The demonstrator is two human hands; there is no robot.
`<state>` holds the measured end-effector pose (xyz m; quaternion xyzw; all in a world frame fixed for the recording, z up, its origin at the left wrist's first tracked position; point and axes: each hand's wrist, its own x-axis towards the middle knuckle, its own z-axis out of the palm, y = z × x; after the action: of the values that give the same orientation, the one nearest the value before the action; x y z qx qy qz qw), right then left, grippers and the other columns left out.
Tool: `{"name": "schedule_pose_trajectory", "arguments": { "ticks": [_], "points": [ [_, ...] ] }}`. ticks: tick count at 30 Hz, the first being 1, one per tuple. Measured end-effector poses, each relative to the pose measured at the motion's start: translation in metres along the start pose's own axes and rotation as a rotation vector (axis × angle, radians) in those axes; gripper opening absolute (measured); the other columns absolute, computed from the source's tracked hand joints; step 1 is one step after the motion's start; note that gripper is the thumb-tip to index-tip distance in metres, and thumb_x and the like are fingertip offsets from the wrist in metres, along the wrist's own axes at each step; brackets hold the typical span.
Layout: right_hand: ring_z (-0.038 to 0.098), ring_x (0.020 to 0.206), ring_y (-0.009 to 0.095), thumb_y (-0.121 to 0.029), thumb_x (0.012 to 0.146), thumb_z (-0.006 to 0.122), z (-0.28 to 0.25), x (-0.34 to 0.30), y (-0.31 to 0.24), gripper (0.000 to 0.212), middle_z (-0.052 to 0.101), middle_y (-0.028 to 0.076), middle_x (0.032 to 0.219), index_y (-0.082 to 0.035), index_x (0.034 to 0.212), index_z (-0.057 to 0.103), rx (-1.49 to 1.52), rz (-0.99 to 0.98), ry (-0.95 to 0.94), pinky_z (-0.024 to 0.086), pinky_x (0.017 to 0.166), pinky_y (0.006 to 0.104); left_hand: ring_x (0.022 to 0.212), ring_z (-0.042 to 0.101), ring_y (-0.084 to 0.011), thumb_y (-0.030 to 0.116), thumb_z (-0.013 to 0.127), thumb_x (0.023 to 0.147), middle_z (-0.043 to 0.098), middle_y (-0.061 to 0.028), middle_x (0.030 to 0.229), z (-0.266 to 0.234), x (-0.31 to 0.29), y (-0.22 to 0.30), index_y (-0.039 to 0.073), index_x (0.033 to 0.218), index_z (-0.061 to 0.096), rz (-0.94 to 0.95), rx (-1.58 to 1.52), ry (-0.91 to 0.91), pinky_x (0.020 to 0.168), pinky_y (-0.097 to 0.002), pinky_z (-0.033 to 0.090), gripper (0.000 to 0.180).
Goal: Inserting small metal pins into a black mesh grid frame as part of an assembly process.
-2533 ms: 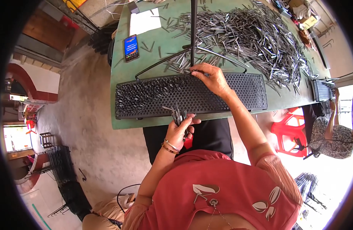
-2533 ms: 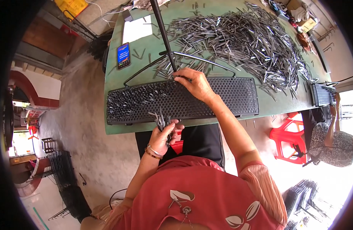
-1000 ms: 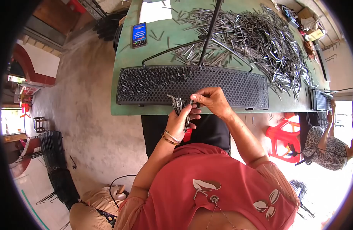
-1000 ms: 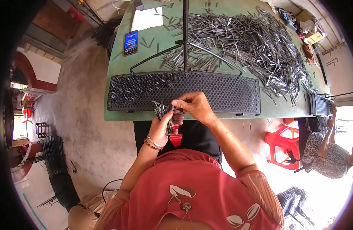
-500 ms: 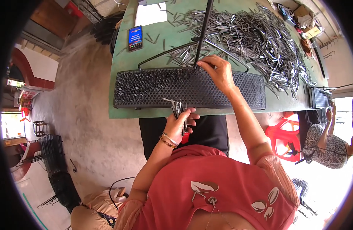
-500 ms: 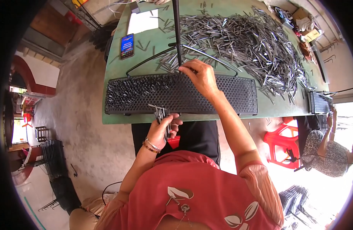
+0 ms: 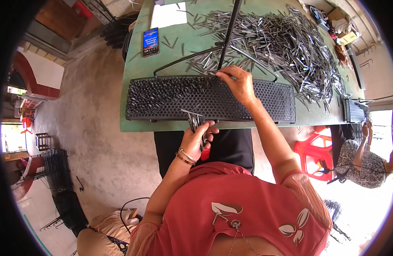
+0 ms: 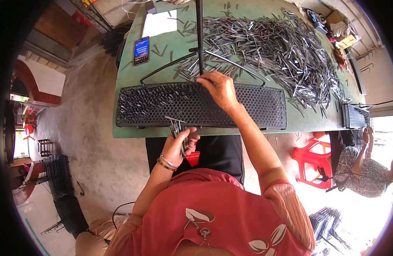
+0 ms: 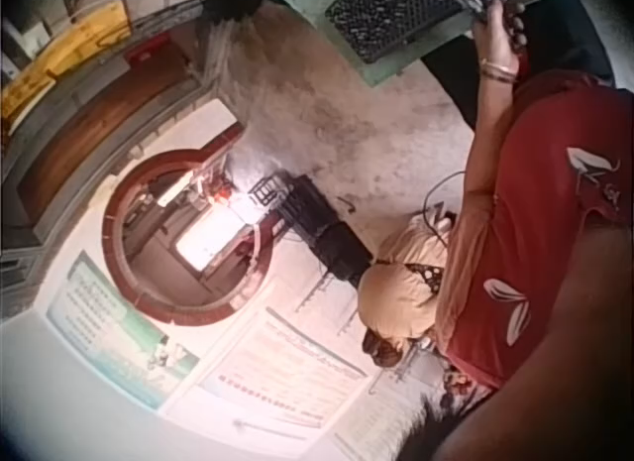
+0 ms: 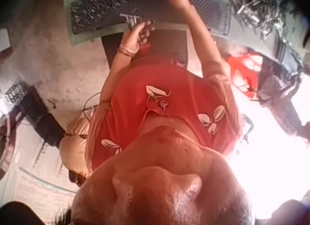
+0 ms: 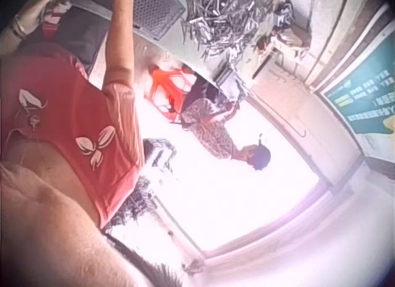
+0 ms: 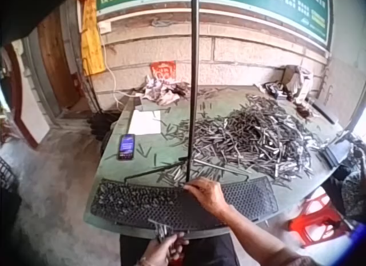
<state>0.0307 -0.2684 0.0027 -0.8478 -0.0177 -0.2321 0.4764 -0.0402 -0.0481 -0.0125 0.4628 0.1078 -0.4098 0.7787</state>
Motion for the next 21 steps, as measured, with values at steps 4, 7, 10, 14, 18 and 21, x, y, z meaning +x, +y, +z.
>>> {"name": "schedule_pose_trajectory", "arguments": {
  "ticks": [4, 7, 10, 14, 18, 21],
  "points": [
    [0.063, 0.073, 0.020, -0.010, 0.079, 0.069, 0.003, -0.003, 0.007, 0.012, 0.065, 0.009, 0.082, 0.000, 0.086, 0.067, -0.068, -0.090, -0.019, 0.050, 0.065, 0.0288, 0.061, 0.054, -0.0079, 0.023, 0.054, 0.091, 0.065, -0.0073, 0.084, 0.000, -0.002, 0.002, 0.004, 0.103, 0.061, -0.024, 0.002, -0.001, 0.042, -0.0211, 0.040, 0.024],
    [0.063, 0.074, 0.023, -0.010, 0.078, 0.070, 0.005, -0.006, 0.008, 0.012, 0.065, 0.009, 0.083, -0.001, 0.085, 0.068, -0.125, -0.162, -0.024, 0.050, 0.067, 0.0311, 0.060, 0.053, -0.0075, 0.024, 0.054, 0.091, 0.065, -0.0076, 0.085, -0.002, -0.006, 0.003, 0.003, 0.104, 0.060, -0.028, 0.020, 0.022, 0.041, -0.0205, 0.038, 0.025],
    [0.062, 0.076, 0.025, -0.010, 0.076, 0.071, 0.005, -0.007, 0.004, 0.012, 0.063, 0.009, 0.085, -0.002, 0.084, 0.068, -0.208, -0.238, -0.017, 0.050, 0.067, 0.0326, 0.060, 0.052, -0.0068, 0.025, 0.054, 0.092, 0.064, -0.0079, 0.085, -0.003, -0.008, 0.006, 0.003, 0.105, 0.060, -0.026, 0.020, 0.013, 0.041, -0.0198, 0.037, 0.026],
    [0.061, 0.077, 0.026, -0.009, 0.074, 0.072, 0.006, -0.008, 0.000, 0.013, 0.061, 0.009, 0.085, -0.002, 0.084, 0.068, -0.326, -0.266, -0.015, 0.050, 0.067, 0.0333, 0.059, 0.050, -0.0059, 0.024, 0.055, 0.092, 0.063, -0.0079, 0.084, -0.006, -0.012, 0.007, 0.003, 0.106, 0.059, 0.001, 0.047, 0.015, 0.041, -0.0195, 0.037, 0.026],
    [0.061, 0.074, 0.025, -0.009, 0.074, 0.072, 0.008, -0.010, -0.003, 0.014, 0.061, 0.009, 0.086, -0.002, 0.086, 0.067, -0.335, -0.272, -0.031, 0.051, 0.063, 0.0317, 0.060, 0.049, -0.0052, 0.024, 0.056, 0.092, 0.062, -0.0074, 0.083, -0.013, -0.013, 0.009, 0.002, 0.106, 0.059, 0.050, 0.058, 0.047, 0.043, -0.0195, 0.037, 0.026],
    [0.060, 0.064, 0.020, -0.010, 0.076, 0.072, 0.013, -0.020, -0.023, 0.014, 0.062, 0.008, 0.087, -0.003, 0.088, 0.068, -0.203, -0.194, -0.028, 0.049, 0.054, 0.0276, 0.058, 0.046, -0.0046, 0.023, 0.057, 0.091, 0.060, -0.0056, 0.080, -0.019, -0.017, 0.012, 0.001, 0.105, 0.059, 0.088, 0.043, 0.088, 0.043, -0.0191, 0.033, 0.026]
  ]
}}
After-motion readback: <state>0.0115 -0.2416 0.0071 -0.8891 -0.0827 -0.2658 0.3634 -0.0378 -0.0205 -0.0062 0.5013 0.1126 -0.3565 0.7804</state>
